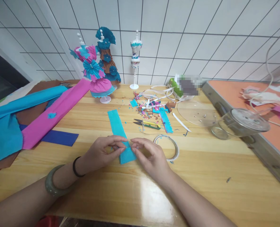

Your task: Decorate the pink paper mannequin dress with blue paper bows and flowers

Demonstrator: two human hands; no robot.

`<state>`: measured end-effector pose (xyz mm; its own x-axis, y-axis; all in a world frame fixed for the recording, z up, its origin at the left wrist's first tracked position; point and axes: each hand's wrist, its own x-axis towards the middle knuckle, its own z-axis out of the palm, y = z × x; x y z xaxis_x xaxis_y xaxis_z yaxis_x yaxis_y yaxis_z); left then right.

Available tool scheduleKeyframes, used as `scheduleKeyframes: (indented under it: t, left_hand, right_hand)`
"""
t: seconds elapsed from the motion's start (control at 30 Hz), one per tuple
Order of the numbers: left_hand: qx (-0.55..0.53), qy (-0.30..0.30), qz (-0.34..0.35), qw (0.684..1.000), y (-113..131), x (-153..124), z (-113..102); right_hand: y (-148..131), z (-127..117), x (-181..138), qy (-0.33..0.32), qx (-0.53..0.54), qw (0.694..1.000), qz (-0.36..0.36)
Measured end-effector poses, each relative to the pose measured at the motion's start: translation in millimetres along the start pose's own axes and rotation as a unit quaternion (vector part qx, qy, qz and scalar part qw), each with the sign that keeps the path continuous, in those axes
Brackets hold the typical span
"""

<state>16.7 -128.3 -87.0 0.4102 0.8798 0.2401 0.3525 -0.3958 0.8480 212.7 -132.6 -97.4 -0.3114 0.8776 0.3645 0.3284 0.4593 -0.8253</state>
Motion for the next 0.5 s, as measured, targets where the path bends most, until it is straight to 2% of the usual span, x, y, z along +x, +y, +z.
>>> scheduleKeyframes:
  t: [0.17,0.3,0.5]
  left_hand:
    - [-0.013,-0.001,-0.017,1.000,1.8,1.0,-0.8]
    - [-0.005,-0.007,-0.045,0.999,2.0,2.0,-3.0]
    - [-0.044,-0.026,-0.046,0.998,1.4,3.7,-3.2]
  right_hand:
    - [0.6,-2.3,0.5,-0.038,0.055,0.995,0.068]
    - [0.2,-5.7,3.2,-0.047,0.068,0.995,0.052]
    - [-3.3,-3.5,5.8,-0.053,0.081,0.994,0.054]
